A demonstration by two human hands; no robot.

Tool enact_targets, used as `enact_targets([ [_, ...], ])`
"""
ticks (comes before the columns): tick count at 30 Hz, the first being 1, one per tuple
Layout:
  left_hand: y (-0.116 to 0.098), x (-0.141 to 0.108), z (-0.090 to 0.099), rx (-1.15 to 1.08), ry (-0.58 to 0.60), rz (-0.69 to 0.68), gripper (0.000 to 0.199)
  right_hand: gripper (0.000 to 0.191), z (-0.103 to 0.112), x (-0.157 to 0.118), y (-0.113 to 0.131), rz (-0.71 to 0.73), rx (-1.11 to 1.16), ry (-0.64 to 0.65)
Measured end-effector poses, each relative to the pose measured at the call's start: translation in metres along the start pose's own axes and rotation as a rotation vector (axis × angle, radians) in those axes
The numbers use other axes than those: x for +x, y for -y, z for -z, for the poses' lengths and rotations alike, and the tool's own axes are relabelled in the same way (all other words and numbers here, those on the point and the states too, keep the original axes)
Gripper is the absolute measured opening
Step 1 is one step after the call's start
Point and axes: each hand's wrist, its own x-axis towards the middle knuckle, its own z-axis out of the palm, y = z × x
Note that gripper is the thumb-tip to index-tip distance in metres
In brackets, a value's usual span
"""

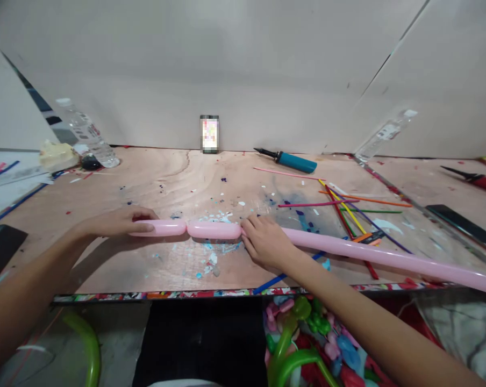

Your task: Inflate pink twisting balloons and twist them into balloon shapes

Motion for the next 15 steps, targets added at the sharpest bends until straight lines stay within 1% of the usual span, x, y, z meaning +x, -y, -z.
enact_targets([
  [3,0.011,0.003,-0.002,-0.019,-0.046,-0.022,0.044,0.023,-0.004,0.007,-0.001,-0.087,-0.010,0.025],
  [5,0.019,0.005,-0.004,-0.026,-0.069,-0.014,0.043,0.021,-0.003,0.012,0.001,-0.124,-0.008,0.035],
  [8,0.026,0.006,-0.005,-0.044,-0.073,0.047,0.045,0.021,-0.001,0.020,0.004,-0.110,-0.024,0.022],
  [10,0.027,0.006,-0.005,-0.059,-0.093,0.070,0.045,0.023,0.000,0.023,0.006,-0.091,-0.045,0.014],
  [13,0.024,0.004,-0.006,-0.027,-0.199,0.040,0.042,0.025,-0.001,0.025,0.005,-0.081,-0.063,0.031],
  [15,0.022,0.004,-0.008,0.005,-0.243,0.043,0.042,0.026,-0.002,0.025,0.004,-0.080,-0.069,0.048],
])
